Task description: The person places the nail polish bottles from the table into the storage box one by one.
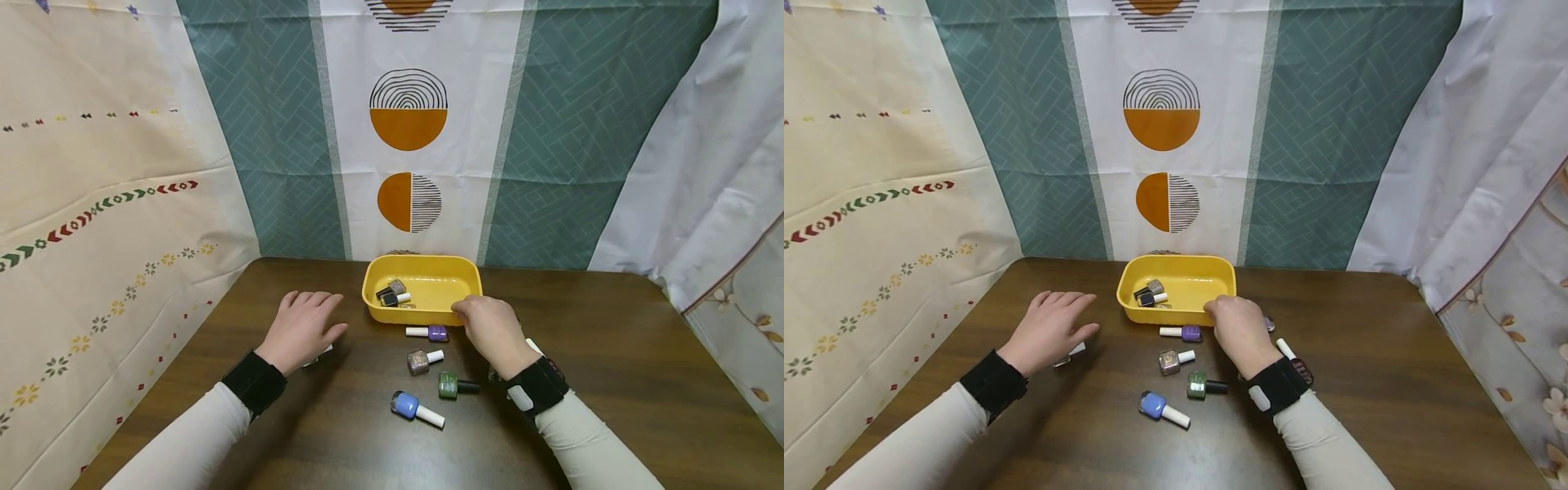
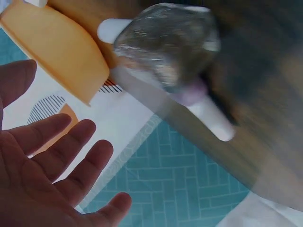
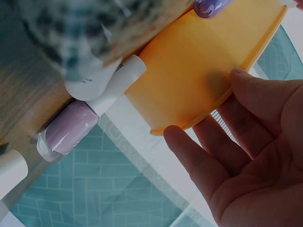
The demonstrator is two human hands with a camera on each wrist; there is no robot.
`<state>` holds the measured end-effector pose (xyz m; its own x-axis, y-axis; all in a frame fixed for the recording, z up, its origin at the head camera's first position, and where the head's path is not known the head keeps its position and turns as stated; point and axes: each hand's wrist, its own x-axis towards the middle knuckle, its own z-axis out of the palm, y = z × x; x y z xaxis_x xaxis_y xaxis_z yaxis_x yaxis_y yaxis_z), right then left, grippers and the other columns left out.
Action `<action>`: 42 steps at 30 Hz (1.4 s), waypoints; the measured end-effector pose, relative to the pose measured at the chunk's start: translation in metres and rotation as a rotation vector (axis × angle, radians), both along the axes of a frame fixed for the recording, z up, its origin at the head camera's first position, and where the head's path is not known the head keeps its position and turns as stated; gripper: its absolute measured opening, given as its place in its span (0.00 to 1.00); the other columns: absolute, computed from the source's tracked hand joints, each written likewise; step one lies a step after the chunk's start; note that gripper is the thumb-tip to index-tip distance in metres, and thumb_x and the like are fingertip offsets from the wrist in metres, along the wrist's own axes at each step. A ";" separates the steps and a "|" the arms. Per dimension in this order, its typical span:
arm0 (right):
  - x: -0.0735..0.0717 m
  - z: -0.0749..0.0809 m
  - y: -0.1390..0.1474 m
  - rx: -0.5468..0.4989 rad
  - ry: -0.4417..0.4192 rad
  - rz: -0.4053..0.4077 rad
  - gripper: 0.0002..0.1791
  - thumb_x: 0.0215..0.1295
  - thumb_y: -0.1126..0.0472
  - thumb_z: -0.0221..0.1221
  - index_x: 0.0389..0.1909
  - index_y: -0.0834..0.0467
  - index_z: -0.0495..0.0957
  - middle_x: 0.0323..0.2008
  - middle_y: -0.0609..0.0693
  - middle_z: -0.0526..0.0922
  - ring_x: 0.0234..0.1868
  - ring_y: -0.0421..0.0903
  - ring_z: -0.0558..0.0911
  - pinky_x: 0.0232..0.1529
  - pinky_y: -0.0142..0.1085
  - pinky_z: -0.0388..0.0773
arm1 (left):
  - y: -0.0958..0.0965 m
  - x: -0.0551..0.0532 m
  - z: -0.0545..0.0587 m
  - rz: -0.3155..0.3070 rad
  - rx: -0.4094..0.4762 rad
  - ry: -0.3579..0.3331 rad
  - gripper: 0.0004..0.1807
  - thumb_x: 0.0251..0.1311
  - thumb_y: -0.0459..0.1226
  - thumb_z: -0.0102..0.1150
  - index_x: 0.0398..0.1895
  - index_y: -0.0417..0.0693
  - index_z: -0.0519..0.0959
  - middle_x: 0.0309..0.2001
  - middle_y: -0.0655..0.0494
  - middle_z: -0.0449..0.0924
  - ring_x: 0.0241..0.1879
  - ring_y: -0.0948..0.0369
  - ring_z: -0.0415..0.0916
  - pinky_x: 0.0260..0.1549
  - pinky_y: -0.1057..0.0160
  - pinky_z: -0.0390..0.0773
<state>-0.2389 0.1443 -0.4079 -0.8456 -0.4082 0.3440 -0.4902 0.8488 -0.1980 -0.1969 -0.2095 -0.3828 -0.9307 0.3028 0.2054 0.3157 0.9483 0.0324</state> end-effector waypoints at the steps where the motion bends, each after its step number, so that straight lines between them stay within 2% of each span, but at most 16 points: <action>1: 0.000 0.000 0.000 0.002 0.002 -0.001 0.09 0.70 0.66 0.75 0.48 0.60 0.93 0.39 0.55 0.92 0.37 0.51 0.87 0.50 0.51 0.89 | -0.003 0.002 0.000 0.000 -0.002 0.002 0.32 0.74 0.51 0.71 0.73 0.43 0.79 0.67 0.43 0.83 0.68 0.41 0.77 0.73 0.29 0.63; 7: 0.000 0.001 0.000 0.004 0.000 -0.009 0.09 0.70 0.66 0.75 0.49 0.60 0.93 0.40 0.55 0.92 0.37 0.51 0.88 0.49 0.51 0.89 | -0.022 0.007 -0.004 -0.003 -0.014 0.014 0.30 0.75 0.48 0.72 0.72 0.42 0.80 0.68 0.42 0.82 0.68 0.41 0.76 0.71 0.30 0.66; 12: 0.001 0.001 0.000 0.009 0.002 -0.006 0.09 0.70 0.66 0.75 0.49 0.60 0.93 0.40 0.55 0.92 0.38 0.51 0.88 0.49 0.50 0.89 | -0.039 0.006 -0.007 -0.027 -0.013 0.027 0.27 0.71 0.37 0.74 0.71 0.41 0.81 0.68 0.41 0.82 0.68 0.40 0.77 0.69 0.29 0.69; 18: 0.000 0.001 0.000 0.009 0.004 -0.005 0.09 0.70 0.66 0.75 0.49 0.60 0.93 0.40 0.55 0.92 0.38 0.52 0.88 0.49 0.50 0.89 | -0.051 0.005 -0.008 -0.045 -0.027 0.027 0.27 0.65 0.25 0.72 0.68 0.39 0.82 0.66 0.40 0.83 0.66 0.38 0.78 0.65 0.27 0.72; 24: 0.001 0.002 -0.001 0.006 0.011 -0.002 0.08 0.70 0.66 0.75 0.48 0.60 0.93 0.40 0.55 0.92 0.38 0.52 0.89 0.49 0.51 0.89 | -0.057 0.002 -0.011 -0.037 -0.034 -0.002 0.28 0.63 0.24 0.72 0.67 0.40 0.83 0.65 0.40 0.83 0.65 0.38 0.79 0.63 0.27 0.74; 30: 0.001 0.001 0.000 0.004 0.014 -0.007 0.08 0.70 0.66 0.74 0.48 0.60 0.93 0.39 0.54 0.92 0.38 0.51 0.88 0.49 0.50 0.88 | -0.061 -0.003 -0.015 -0.013 -0.045 -0.070 0.29 0.62 0.23 0.72 0.68 0.39 0.83 0.66 0.39 0.83 0.66 0.36 0.78 0.64 0.26 0.73; 42: 0.002 0.000 0.001 0.000 0.044 0.006 0.06 0.70 0.67 0.74 0.46 0.59 0.93 0.37 0.53 0.92 0.37 0.51 0.88 0.46 0.50 0.88 | -0.065 -0.009 -0.023 0.010 -0.075 -0.141 0.24 0.63 0.25 0.73 0.64 0.38 0.85 0.62 0.38 0.84 0.63 0.36 0.79 0.61 0.27 0.76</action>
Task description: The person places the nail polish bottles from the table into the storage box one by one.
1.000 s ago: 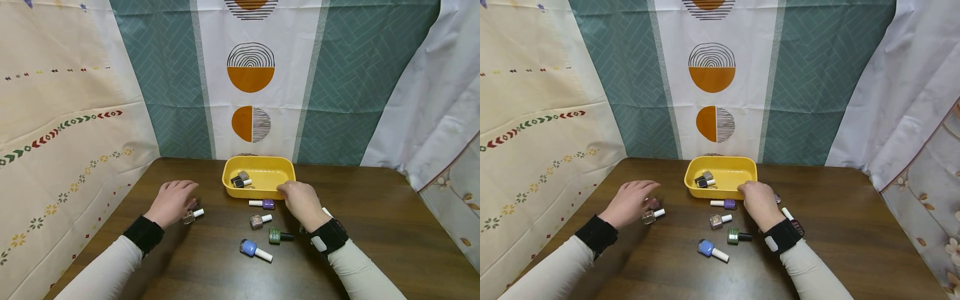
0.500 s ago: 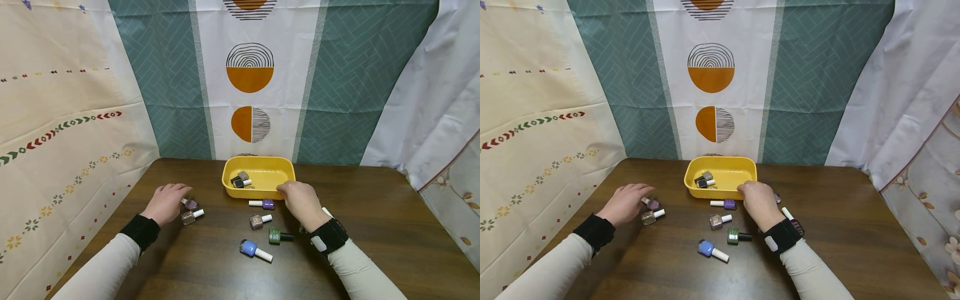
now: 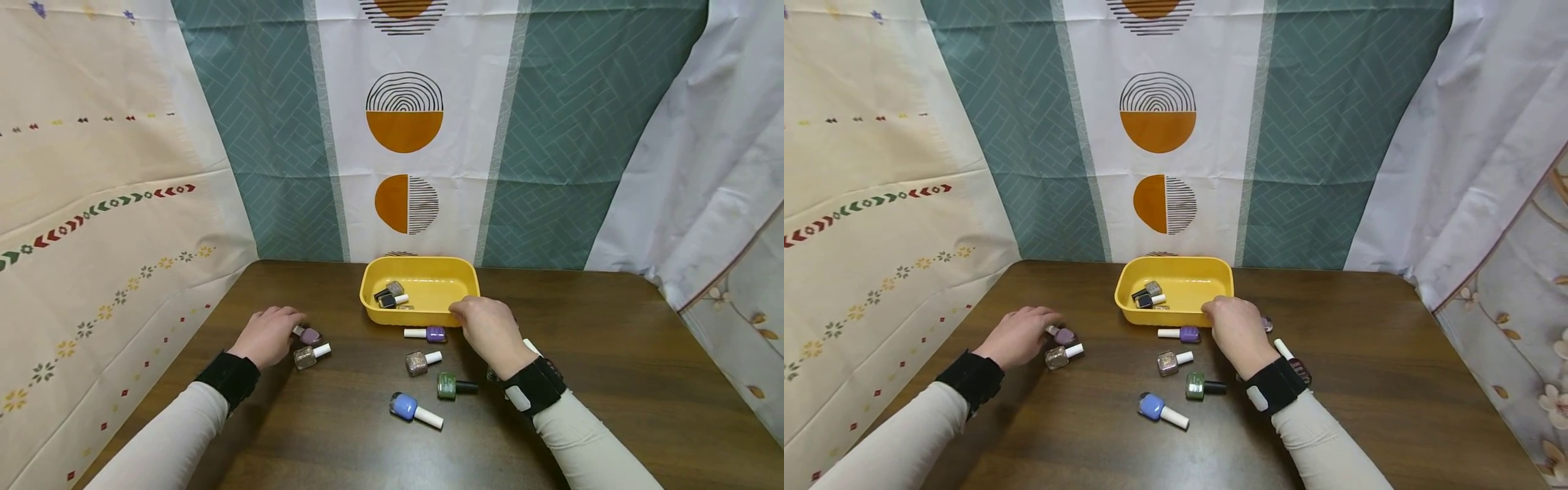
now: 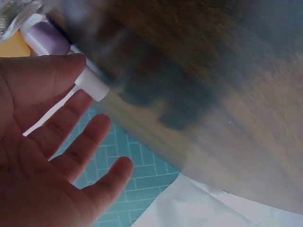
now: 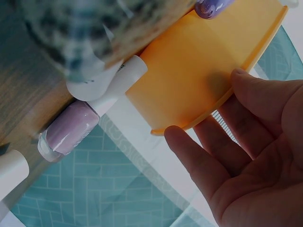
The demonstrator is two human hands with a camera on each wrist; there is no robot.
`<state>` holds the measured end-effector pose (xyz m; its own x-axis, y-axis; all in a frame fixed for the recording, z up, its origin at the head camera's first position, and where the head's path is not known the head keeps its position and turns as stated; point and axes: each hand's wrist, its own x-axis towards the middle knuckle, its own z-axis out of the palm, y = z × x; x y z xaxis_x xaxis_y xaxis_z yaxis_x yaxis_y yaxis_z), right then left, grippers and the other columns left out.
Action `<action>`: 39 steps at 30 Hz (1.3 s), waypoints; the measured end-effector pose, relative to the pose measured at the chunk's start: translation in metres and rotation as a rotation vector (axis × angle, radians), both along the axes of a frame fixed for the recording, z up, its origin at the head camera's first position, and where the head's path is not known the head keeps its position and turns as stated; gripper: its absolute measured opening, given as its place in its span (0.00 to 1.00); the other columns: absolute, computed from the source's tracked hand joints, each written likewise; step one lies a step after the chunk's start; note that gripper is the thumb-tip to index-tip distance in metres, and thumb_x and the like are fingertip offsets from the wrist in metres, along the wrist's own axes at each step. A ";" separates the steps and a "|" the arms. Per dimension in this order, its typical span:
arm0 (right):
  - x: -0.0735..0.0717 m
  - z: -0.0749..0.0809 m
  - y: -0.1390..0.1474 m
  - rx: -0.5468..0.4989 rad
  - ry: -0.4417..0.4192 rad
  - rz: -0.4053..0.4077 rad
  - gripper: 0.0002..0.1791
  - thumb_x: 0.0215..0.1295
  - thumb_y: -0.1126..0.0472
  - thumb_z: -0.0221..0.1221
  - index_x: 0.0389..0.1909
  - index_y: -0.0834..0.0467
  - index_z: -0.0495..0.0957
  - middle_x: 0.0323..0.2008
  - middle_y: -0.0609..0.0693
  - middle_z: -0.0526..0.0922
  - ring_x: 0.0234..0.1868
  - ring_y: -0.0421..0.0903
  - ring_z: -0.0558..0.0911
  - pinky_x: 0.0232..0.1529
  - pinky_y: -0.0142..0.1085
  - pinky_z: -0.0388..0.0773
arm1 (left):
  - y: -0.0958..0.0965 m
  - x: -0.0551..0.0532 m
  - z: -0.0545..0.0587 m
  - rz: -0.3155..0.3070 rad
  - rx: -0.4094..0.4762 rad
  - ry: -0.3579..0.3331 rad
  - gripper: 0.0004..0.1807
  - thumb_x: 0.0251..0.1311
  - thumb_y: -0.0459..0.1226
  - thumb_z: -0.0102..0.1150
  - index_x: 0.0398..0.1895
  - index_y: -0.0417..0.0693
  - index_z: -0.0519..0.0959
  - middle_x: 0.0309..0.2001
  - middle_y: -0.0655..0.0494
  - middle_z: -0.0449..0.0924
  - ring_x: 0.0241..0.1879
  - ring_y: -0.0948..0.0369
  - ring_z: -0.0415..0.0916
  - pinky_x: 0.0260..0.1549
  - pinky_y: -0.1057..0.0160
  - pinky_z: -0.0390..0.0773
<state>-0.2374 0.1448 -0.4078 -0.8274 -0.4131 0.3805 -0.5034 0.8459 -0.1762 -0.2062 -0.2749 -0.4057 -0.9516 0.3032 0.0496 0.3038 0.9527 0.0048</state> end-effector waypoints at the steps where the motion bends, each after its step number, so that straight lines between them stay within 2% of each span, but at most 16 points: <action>1: 0.000 0.000 0.000 0.000 0.000 -0.001 0.06 0.70 0.66 0.74 0.46 0.59 0.93 0.38 0.53 0.92 0.37 0.51 0.88 0.46 0.50 0.88 | 0.000 0.000 0.000 0.001 -0.003 -0.001 0.24 0.62 0.25 0.74 0.63 0.38 0.86 0.62 0.38 0.85 0.63 0.36 0.80 0.61 0.27 0.76; 5: 0.000 0.000 -0.001 0.006 -0.001 -0.007 0.07 0.70 0.66 0.74 0.47 0.59 0.93 0.38 0.53 0.92 0.37 0.51 0.89 0.46 0.49 0.88 | -0.001 0.000 -0.002 0.008 -0.004 0.007 0.22 0.62 0.25 0.74 0.60 0.40 0.87 0.61 0.39 0.85 0.61 0.37 0.81 0.60 0.27 0.77; 18: -0.001 -0.001 0.000 0.013 -0.004 -0.012 0.07 0.70 0.66 0.75 0.47 0.58 0.93 0.38 0.53 0.92 0.37 0.51 0.88 0.46 0.50 0.89 | -0.008 -0.003 -0.010 -0.004 0.001 0.099 0.15 0.58 0.26 0.79 0.48 0.43 0.89 0.48 0.46 0.88 0.50 0.42 0.84 0.52 0.31 0.82; 24: -0.001 0.000 0.000 0.014 -0.011 -0.014 0.07 0.70 0.66 0.75 0.47 0.58 0.93 0.38 0.53 0.92 0.36 0.51 0.88 0.46 0.49 0.88 | -0.008 -0.006 -0.012 -0.004 0.003 0.099 0.11 0.59 0.27 0.78 0.42 0.47 0.89 0.42 0.51 0.88 0.45 0.45 0.84 0.51 0.31 0.82; 39: 0.000 0.000 0.000 0.015 -0.001 -0.010 0.06 0.70 0.66 0.75 0.45 0.58 0.93 0.36 0.52 0.91 0.35 0.50 0.87 0.45 0.49 0.88 | -0.007 -0.006 -0.011 -0.007 -0.004 0.074 0.11 0.59 0.27 0.79 0.39 0.49 0.88 0.39 0.53 0.89 0.43 0.46 0.83 0.54 0.30 0.80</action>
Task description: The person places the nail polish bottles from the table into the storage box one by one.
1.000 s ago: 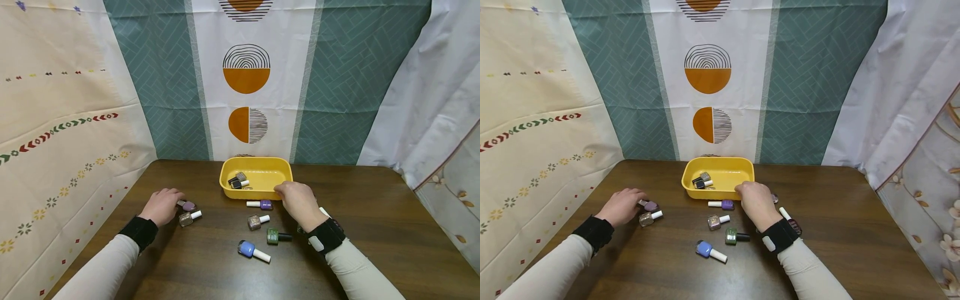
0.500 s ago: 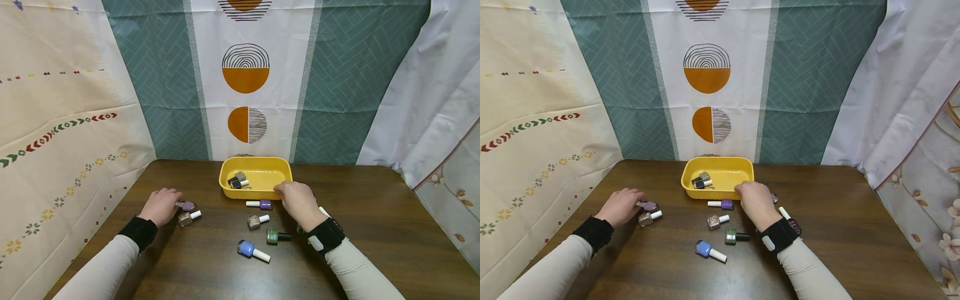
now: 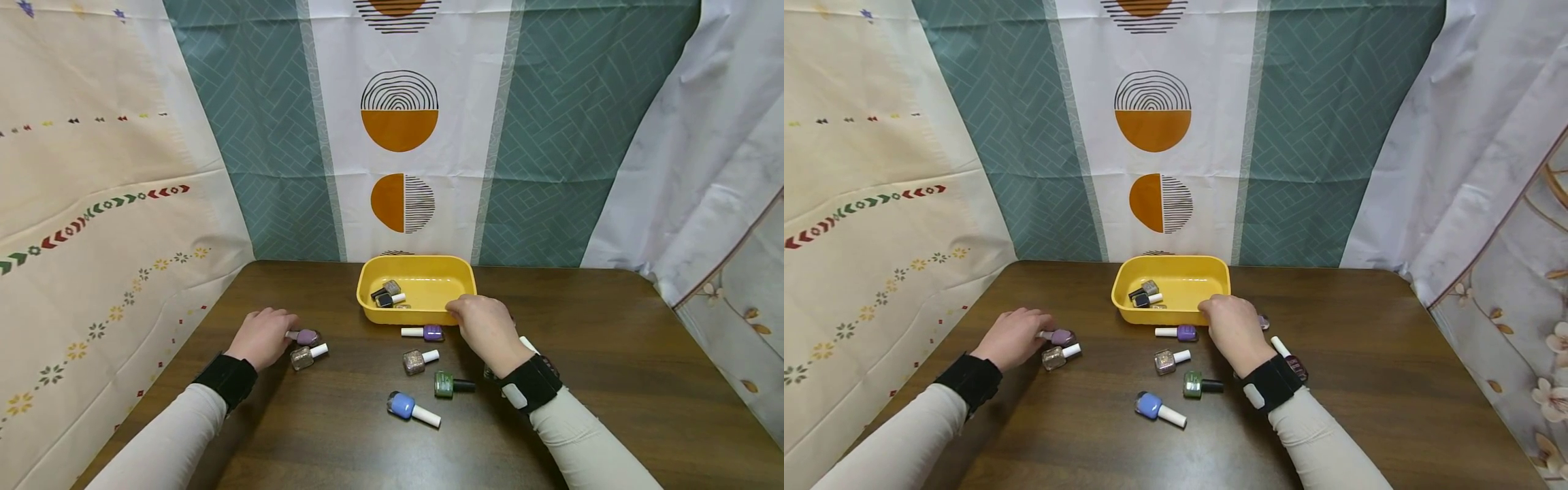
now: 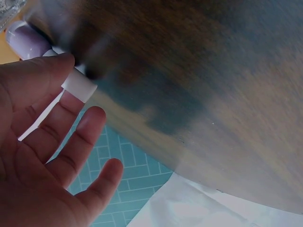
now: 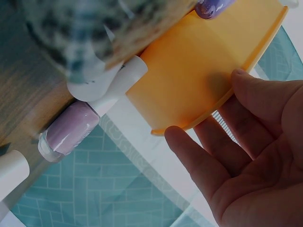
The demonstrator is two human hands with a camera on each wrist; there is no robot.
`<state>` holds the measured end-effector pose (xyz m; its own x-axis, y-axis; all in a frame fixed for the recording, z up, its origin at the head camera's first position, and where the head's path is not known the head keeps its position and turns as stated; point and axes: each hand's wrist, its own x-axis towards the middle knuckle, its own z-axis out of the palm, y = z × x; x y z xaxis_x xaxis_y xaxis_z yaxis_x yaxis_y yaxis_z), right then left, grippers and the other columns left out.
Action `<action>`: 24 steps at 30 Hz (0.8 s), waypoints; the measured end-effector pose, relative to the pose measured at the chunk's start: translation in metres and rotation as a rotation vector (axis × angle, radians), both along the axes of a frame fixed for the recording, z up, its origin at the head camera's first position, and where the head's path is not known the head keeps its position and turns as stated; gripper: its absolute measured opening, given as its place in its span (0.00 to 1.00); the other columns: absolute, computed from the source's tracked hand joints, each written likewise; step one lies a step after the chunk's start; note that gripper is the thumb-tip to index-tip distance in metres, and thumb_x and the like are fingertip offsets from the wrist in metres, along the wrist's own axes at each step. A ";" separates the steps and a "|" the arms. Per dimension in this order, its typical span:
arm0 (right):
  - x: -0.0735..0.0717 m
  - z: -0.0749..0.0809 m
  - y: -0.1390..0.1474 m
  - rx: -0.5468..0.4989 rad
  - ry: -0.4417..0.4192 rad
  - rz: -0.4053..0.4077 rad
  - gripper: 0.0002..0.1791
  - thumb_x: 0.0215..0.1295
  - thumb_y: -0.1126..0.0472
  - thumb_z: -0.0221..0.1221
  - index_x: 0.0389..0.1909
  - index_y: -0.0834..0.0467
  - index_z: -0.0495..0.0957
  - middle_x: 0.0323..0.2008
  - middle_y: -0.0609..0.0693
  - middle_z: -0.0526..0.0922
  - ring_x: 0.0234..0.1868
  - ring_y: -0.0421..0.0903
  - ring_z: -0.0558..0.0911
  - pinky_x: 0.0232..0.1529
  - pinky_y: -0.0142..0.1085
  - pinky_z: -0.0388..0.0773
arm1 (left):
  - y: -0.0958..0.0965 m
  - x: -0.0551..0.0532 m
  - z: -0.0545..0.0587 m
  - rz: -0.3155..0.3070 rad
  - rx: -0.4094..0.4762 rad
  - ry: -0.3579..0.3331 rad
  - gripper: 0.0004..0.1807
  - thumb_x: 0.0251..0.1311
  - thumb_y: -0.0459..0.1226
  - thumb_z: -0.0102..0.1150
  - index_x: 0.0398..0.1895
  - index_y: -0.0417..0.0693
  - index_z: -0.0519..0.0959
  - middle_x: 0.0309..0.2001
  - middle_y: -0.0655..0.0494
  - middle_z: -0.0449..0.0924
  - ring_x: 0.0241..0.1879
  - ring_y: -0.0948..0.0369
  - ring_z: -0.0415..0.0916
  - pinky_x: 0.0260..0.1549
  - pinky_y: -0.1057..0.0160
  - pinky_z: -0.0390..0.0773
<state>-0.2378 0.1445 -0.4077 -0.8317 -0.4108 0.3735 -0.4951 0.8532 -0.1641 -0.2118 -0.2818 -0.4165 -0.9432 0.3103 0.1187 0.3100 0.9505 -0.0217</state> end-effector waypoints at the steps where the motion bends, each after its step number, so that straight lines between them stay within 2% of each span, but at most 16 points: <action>1: 0.000 0.000 0.000 0.000 0.000 0.000 0.06 0.70 0.66 0.75 0.46 0.58 0.93 0.36 0.52 0.91 0.35 0.50 0.87 0.45 0.49 0.88 | 0.000 0.000 0.000 -0.001 0.000 -0.002 0.11 0.59 0.27 0.80 0.40 0.50 0.88 0.39 0.53 0.89 0.44 0.46 0.83 0.54 0.30 0.80; 7: 0.000 0.000 0.000 -0.005 -0.006 -0.003 0.07 0.70 0.66 0.75 0.46 0.58 0.93 0.36 0.53 0.91 0.35 0.50 0.86 0.46 0.49 0.88 | 0.002 0.002 0.001 -0.002 -0.001 -0.009 0.12 0.59 0.28 0.80 0.43 0.49 0.89 0.43 0.52 0.90 0.46 0.45 0.83 0.55 0.30 0.79; 15: 0.000 0.000 0.000 0.005 -0.002 -0.002 0.06 0.70 0.66 0.75 0.46 0.58 0.93 0.36 0.52 0.91 0.34 0.50 0.86 0.45 0.49 0.88 | 0.005 0.004 0.004 -0.006 -0.007 0.026 0.11 0.61 0.30 0.80 0.44 0.49 0.89 0.43 0.50 0.89 0.46 0.44 0.83 0.54 0.31 0.79; 24: -0.001 0.000 0.001 0.001 -0.003 0.002 0.06 0.70 0.66 0.74 0.46 0.58 0.93 0.36 0.53 0.91 0.34 0.50 0.86 0.45 0.49 0.88 | 0.010 -0.001 0.007 0.002 0.039 0.061 0.10 0.62 0.30 0.80 0.44 0.48 0.89 0.41 0.51 0.87 0.46 0.44 0.83 0.54 0.31 0.78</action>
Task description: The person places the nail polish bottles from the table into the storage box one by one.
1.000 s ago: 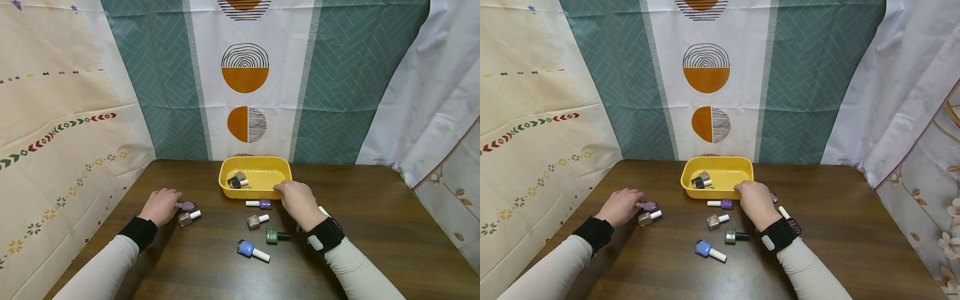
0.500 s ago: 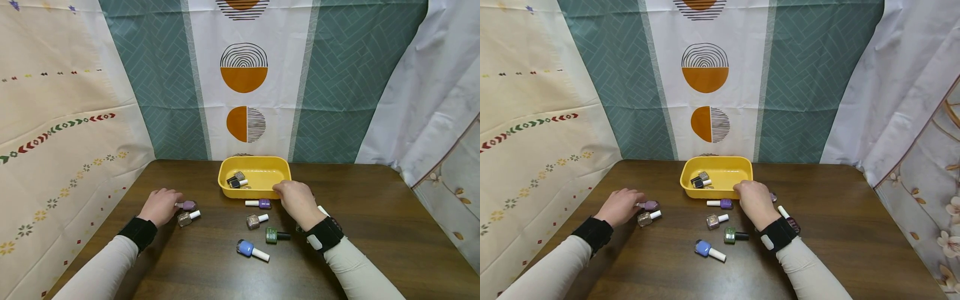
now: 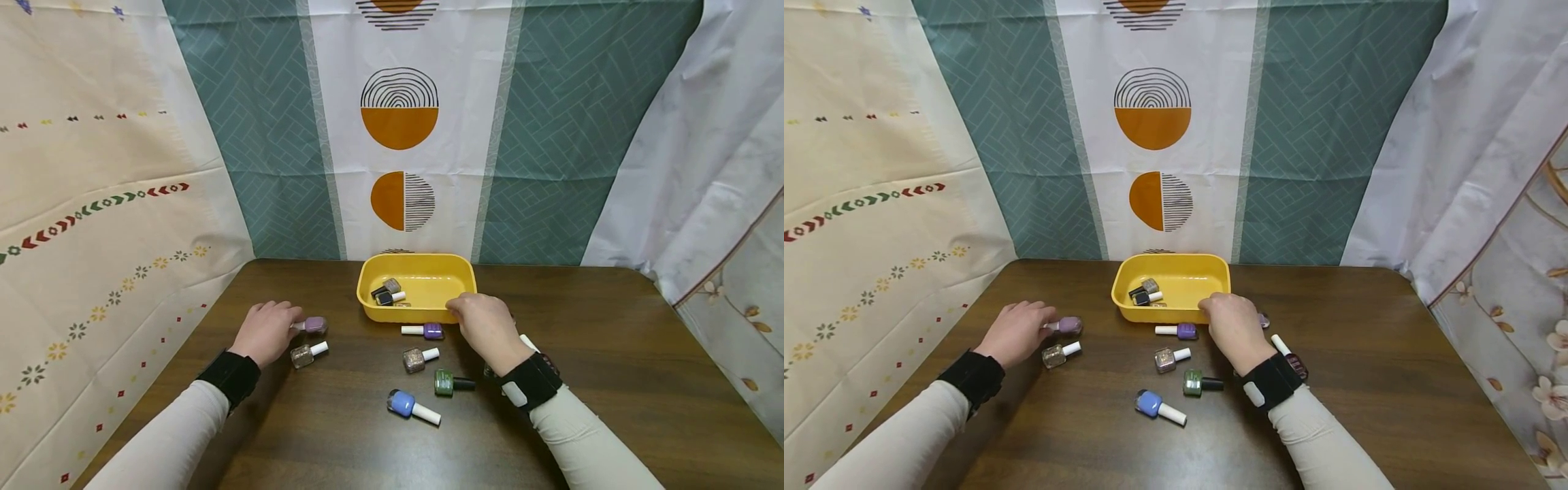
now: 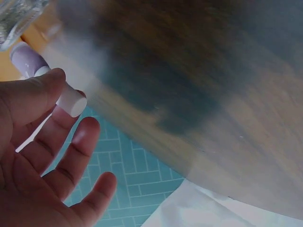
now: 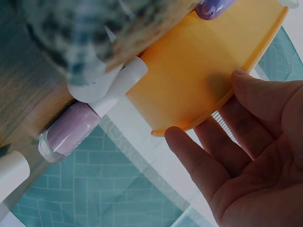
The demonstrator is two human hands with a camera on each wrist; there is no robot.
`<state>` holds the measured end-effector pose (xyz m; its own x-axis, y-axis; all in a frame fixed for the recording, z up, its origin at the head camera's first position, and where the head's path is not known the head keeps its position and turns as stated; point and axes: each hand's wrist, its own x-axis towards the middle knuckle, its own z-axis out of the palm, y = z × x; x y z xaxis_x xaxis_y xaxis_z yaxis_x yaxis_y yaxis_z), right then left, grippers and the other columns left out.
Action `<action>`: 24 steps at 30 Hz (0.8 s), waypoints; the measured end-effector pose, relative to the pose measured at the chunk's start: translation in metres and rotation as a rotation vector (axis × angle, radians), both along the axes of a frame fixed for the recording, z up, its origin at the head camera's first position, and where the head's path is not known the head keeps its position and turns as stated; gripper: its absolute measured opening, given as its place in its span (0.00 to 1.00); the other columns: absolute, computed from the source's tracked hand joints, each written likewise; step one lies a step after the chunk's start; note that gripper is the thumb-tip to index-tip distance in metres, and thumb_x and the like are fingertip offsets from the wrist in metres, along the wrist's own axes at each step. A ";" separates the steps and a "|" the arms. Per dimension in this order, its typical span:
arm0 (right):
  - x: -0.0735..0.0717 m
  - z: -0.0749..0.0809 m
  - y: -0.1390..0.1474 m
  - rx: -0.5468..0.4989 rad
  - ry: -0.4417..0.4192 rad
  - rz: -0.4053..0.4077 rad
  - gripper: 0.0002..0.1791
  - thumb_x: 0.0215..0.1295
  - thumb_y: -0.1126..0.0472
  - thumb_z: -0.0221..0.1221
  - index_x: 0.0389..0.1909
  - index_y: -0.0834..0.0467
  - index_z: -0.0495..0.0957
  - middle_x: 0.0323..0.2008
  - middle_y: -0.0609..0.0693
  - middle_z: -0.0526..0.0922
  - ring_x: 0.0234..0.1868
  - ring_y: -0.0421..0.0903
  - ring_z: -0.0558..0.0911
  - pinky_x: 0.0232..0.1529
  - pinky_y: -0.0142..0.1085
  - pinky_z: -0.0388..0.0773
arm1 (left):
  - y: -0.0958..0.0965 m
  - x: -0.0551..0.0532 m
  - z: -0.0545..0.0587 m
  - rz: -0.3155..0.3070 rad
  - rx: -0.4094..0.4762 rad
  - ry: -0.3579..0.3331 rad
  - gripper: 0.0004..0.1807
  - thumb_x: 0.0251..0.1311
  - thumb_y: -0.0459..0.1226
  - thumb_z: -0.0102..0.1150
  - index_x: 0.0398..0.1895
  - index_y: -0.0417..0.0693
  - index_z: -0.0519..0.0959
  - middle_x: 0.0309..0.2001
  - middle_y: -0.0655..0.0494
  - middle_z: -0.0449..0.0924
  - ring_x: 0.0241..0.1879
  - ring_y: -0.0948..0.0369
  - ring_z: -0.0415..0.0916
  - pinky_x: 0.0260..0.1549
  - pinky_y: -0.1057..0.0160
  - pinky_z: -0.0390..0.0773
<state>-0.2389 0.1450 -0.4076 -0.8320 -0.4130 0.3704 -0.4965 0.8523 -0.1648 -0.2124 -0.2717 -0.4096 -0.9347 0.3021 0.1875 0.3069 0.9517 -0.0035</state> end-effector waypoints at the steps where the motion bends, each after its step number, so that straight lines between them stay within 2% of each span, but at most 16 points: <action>1: 0.000 0.000 0.000 0.000 -0.002 0.000 0.06 0.70 0.66 0.74 0.46 0.58 0.93 0.36 0.53 0.91 0.34 0.50 0.86 0.45 0.49 0.88 | 0.001 -0.001 0.001 -0.004 0.006 0.005 0.10 0.62 0.29 0.80 0.43 0.48 0.89 0.40 0.51 0.87 0.46 0.44 0.83 0.54 0.31 0.78; 10: -0.001 -0.001 0.000 0.001 -0.004 -0.004 0.06 0.71 0.66 0.74 0.46 0.58 0.93 0.37 0.52 0.91 0.36 0.50 0.87 0.45 0.49 0.88 | 0.013 -0.001 0.010 -0.020 0.059 0.029 0.10 0.62 0.29 0.81 0.44 0.46 0.89 0.39 0.51 0.86 0.44 0.46 0.83 0.52 0.35 0.79; 19: -0.001 -0.001 0.000 0.003 0.028 0.015 0.05 0.71 0.68 0.73 0.43 0.57 0.92 0.35 0.51 0.90 0.36 0.51 0.88 0.43 0.50 0.87 | 0.024 -0.003 0.017 -0.111 0.114 0.109 0.11 0.60 0.27 0.80 0.39 0.45 0.87 0.34 0.54 0.82 0.35 0.50 0.80 0.36 0.46 0.79; 24: -0.001 -0.002 0.001 -0.002 0.026 0.018 0.04 0.71 0.68 0.73 0.43 0.57 0.92 0.34 0.51 0.90 0.35 0.51 0.88 0.42 0.50 0.87 | 0.033 -0.005 0.024 -0.118 0.133 0.109 0.10 0.61 0.26 0.79 0.39 0.44 0.87 0.33 0.54 0.81 0.34 0.51 0.79 0.35 0.48 0.79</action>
<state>-0.2398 0.1460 -0.4093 -0.8145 -0.4268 0.3929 -0.5157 0.8429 -0.1535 -0.2174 -0.2384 -0.3855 -0.8664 0.3738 0.3310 0.4208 0.9035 0.0810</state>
